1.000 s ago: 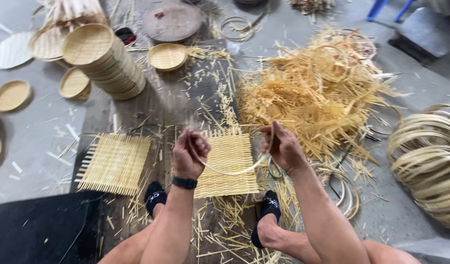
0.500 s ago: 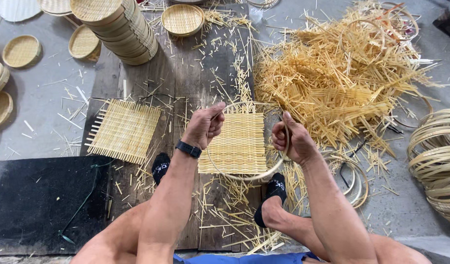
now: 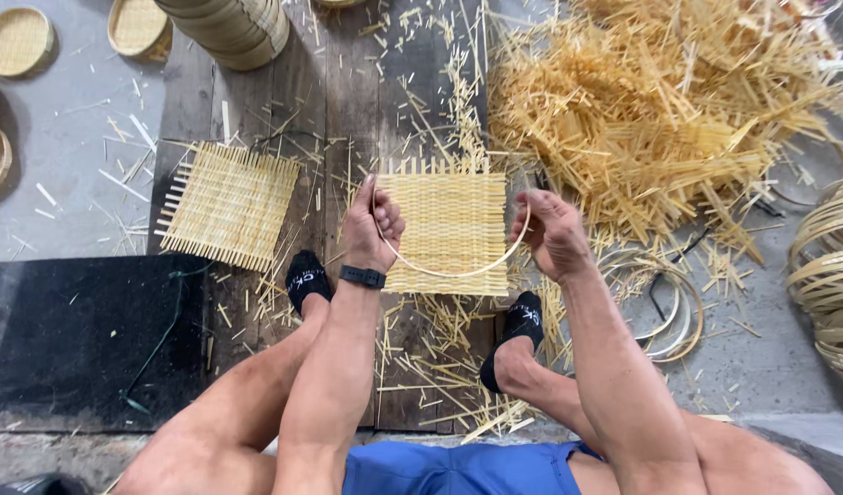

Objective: The person assembles bamboo steamer components by fitting woven bamboo circles into pre-made wooden and bamboo frames, using shears to trim excess material and pressing the components together by hand.

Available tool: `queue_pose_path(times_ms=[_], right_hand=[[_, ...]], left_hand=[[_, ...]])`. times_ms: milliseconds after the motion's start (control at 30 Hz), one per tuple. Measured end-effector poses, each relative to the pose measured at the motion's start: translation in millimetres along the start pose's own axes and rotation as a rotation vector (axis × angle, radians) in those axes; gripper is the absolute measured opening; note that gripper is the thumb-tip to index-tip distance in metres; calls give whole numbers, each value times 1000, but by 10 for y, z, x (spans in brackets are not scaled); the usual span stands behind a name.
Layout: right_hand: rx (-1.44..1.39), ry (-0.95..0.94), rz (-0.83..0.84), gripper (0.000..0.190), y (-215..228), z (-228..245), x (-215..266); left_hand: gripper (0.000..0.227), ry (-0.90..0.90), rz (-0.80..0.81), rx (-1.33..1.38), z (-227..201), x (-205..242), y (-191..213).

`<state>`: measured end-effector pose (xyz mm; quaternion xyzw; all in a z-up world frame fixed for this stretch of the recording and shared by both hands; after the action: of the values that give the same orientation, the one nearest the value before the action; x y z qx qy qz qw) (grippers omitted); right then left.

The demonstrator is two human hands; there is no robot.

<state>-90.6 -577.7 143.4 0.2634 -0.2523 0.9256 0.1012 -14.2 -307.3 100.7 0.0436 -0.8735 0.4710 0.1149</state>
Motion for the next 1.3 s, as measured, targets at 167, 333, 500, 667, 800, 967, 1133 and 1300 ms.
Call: queue_pose_path(times_ms=[167, 333, 500, 667, 800, 967, 1133, 1300], right_hand=[[429, 56, -297, 18, 329, -266, -398], [786, -31, -550, 27, 738, -822, -956], [1041, 293, -578, 25, 703, -921, -1094], [1047, 242, -594, 23, 771, -937, -1155], [1010, 267, -610, 24, 736, -901, -1123], [985, 103, -657, 25, 816, -959, -1093], [976, 79, -701, 27, 933, -980, -1152], [1017, 54, -650, 30, 1006, -1074, -1283]], left_hand=[[18, -185, -202, -229, 185, -138, 707], [17, -415, -201, -1098, 282, -442, 1505], [15, -507, -71, -1722, 264, -463, 1553], [20, -237, -143, -1516, 351, -605, 1797], [17, -211, -188, -1507, 353, -589, 1815], [14, -190, -130, -1677, 350, -582, 1732], [22, -193, -95, -1533, 407, -686, 1968], [28, -153, -126, -1447, 530, -853, 2307]])
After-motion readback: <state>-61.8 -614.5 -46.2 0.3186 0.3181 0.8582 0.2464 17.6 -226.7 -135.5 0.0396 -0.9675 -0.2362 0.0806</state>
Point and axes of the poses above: each hand's wrist, its own x-axis away from the middle knuckle, its own y-axis out of the back of the hand, z = x × y, the point moved 10 cm from there along -x, towards the middle knuckle, and after that the axes turned 13 degrees about -y, right-handed, at the moved point
